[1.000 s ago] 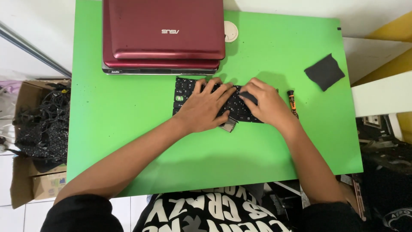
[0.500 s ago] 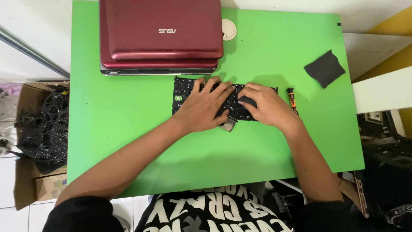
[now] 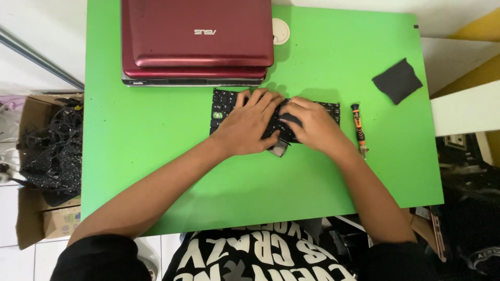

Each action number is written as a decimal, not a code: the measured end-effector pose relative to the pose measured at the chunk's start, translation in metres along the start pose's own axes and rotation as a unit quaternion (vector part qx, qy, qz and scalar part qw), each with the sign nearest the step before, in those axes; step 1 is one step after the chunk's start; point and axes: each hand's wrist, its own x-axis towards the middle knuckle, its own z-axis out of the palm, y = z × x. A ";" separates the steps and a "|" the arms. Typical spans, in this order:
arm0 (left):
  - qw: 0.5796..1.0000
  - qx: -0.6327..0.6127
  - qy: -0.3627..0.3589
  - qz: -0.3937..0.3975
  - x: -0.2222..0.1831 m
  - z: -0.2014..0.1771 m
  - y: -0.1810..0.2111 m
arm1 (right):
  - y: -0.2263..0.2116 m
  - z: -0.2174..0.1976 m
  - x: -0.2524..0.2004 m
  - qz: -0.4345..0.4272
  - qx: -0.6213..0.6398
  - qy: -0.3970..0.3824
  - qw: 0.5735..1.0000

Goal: Repairing laptop components by disassembling the chassis and handling the keyboard.

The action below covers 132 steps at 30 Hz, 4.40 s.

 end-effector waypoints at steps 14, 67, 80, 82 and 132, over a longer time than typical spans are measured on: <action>1.000 0.015 0.008 0.003 0.000 -0.001 0.002 | 0.008 0.007 0.001 -0.028 0.029 0.049 0.998; 0.997 0.062 0.029 0.023 -0.001 -0.008 0.009 | 0.053 -0.068 -0.068 0.105 -0.115 0.230 0.961; 0.996 0.079 -0.035 -0.027 -0.004 -0.028 0.016 | 0.057 -0.065 -0.066 0.168 0.054 0.355 0.918; 0.995 0.074 -0.055 -0.034 -0.004 -0.041 0.018 | 0.054 -0.063 -0.065 0.182 0.069 0.361 0.912; 0.942 0.194 0.265 -0.065 0.060 -0.105 -0.119 | 0.069 -0.034 0.017 0.151 -0.160 0.177 0.959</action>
